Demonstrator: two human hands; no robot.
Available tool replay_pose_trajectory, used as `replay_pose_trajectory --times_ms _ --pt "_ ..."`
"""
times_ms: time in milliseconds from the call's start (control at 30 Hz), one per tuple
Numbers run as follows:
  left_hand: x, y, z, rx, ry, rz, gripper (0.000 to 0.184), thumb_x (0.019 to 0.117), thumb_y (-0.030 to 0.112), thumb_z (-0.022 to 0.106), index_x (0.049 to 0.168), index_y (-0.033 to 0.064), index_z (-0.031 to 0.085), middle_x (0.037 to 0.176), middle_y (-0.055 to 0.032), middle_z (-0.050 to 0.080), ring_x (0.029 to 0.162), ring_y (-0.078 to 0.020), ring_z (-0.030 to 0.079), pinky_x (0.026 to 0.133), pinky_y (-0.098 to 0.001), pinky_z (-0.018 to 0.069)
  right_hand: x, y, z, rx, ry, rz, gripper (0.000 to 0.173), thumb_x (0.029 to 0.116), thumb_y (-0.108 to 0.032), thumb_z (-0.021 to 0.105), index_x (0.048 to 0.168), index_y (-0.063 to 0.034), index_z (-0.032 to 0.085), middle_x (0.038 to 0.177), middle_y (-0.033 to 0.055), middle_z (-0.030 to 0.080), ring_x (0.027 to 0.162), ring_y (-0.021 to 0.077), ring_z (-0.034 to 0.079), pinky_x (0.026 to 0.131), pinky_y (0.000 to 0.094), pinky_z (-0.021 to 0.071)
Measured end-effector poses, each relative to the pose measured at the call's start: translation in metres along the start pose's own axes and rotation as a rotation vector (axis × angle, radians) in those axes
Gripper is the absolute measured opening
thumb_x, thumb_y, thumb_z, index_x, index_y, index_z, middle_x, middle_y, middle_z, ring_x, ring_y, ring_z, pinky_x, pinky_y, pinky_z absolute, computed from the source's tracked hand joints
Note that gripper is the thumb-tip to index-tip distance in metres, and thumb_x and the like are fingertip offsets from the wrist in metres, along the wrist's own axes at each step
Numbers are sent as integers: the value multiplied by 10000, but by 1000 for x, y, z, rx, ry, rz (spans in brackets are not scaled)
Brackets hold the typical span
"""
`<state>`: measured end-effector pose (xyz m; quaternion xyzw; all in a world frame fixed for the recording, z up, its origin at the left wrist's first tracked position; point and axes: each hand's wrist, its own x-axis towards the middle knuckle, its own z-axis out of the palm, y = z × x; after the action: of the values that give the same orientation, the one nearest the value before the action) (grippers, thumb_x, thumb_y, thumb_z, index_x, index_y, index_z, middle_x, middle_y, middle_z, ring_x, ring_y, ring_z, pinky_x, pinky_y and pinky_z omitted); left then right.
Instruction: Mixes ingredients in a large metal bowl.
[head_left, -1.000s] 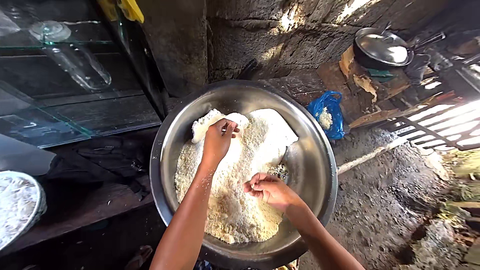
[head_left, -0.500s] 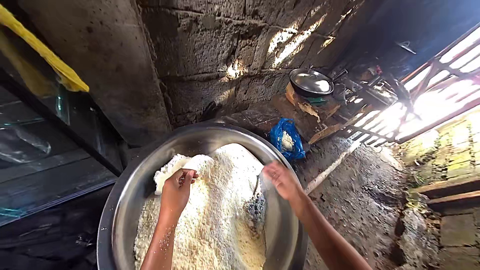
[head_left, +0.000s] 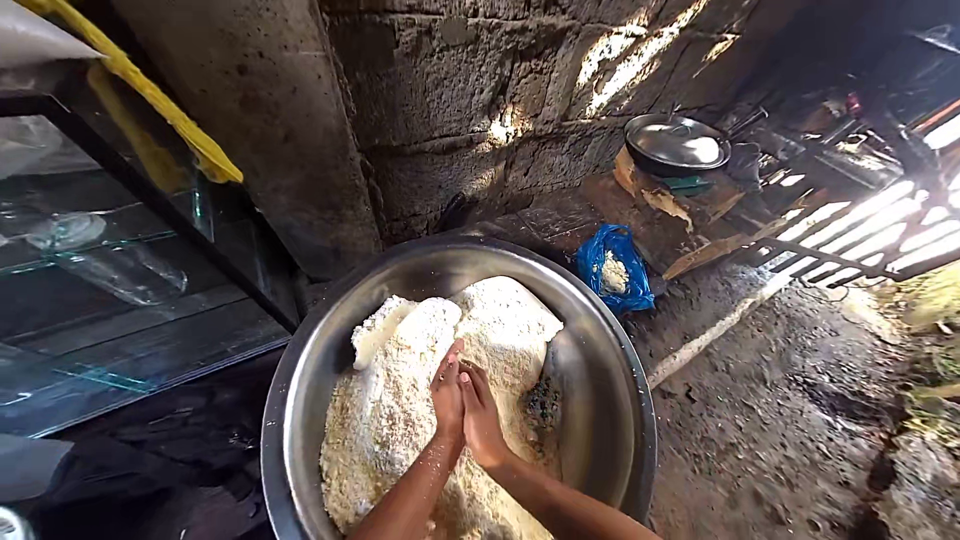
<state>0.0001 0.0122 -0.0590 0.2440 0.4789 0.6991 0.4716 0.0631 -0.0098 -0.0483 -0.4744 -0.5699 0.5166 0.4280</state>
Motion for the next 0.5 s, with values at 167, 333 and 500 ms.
replay_pose_trajectory --times_ms 167,333,500 --pt "-28 32 23 -221 15 -362 427 1128 282 267 1325 48 564 1158 -65 682 1032 -115 653 887 -320 545 19 -21 -18 -201 -60 -179 764 1070 -528 294 1586 36 303 1680 261 166 1579 360 130 1294 491 148" --pt "-24 72 26 -210 -179 -428 538 1136 354 174 1536 64 389 1454 -101 547 1282 -143 549 1064 -333 455 10 -7 -22 -322 -119 -394 880 1036 -652 201 1583 25 327 1680 265 169 1578 393 123 1283 610 71" --pt "-22 59 18 -232 -239 -523 620 1088 552 170 1363 164 567 1214 -29 693 1086 -124 662 886 -335 558 20 -21 -19 -478 -7 -321 891 1034 -670 178 1595 10 304 1685 245 168 1575 405 117 1265 618 98"
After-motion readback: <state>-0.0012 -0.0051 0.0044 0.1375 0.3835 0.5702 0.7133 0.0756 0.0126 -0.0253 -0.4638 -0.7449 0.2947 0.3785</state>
